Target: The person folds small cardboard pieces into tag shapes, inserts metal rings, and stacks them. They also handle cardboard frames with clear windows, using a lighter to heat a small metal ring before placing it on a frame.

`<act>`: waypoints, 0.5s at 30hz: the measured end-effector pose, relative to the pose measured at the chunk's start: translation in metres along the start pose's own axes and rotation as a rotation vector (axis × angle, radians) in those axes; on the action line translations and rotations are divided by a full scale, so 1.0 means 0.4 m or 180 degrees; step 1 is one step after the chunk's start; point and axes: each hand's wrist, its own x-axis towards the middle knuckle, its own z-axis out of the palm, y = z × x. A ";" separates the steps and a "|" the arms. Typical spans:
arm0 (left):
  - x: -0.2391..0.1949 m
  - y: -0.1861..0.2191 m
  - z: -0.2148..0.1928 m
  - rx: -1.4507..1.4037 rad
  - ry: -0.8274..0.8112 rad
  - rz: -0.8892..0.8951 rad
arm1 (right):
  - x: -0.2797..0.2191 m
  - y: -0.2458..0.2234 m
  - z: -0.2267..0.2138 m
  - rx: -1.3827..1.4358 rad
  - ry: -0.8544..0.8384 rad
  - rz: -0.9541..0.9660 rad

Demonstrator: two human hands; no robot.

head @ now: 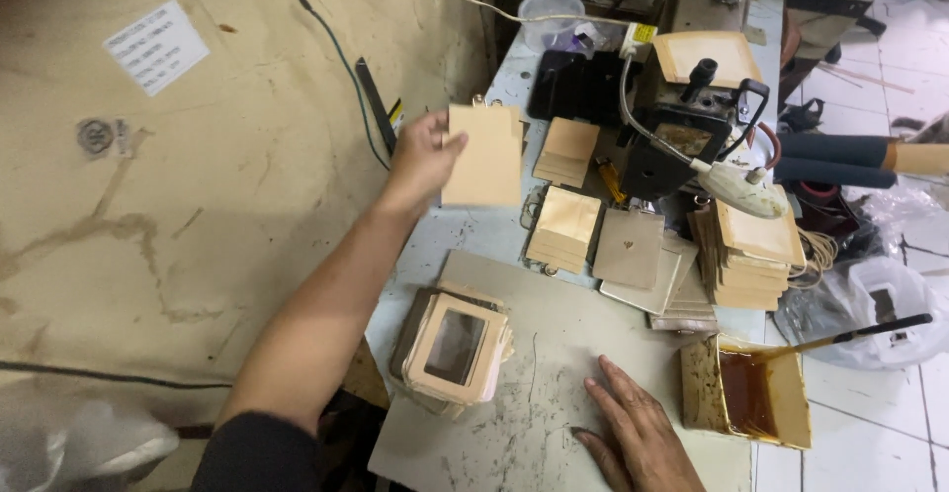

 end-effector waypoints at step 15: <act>0.039 -0.103 0.242 0.3357 -0.1683 0.0254 | -0.021 0.042 0.045 -0.0149 0.0103 0.0065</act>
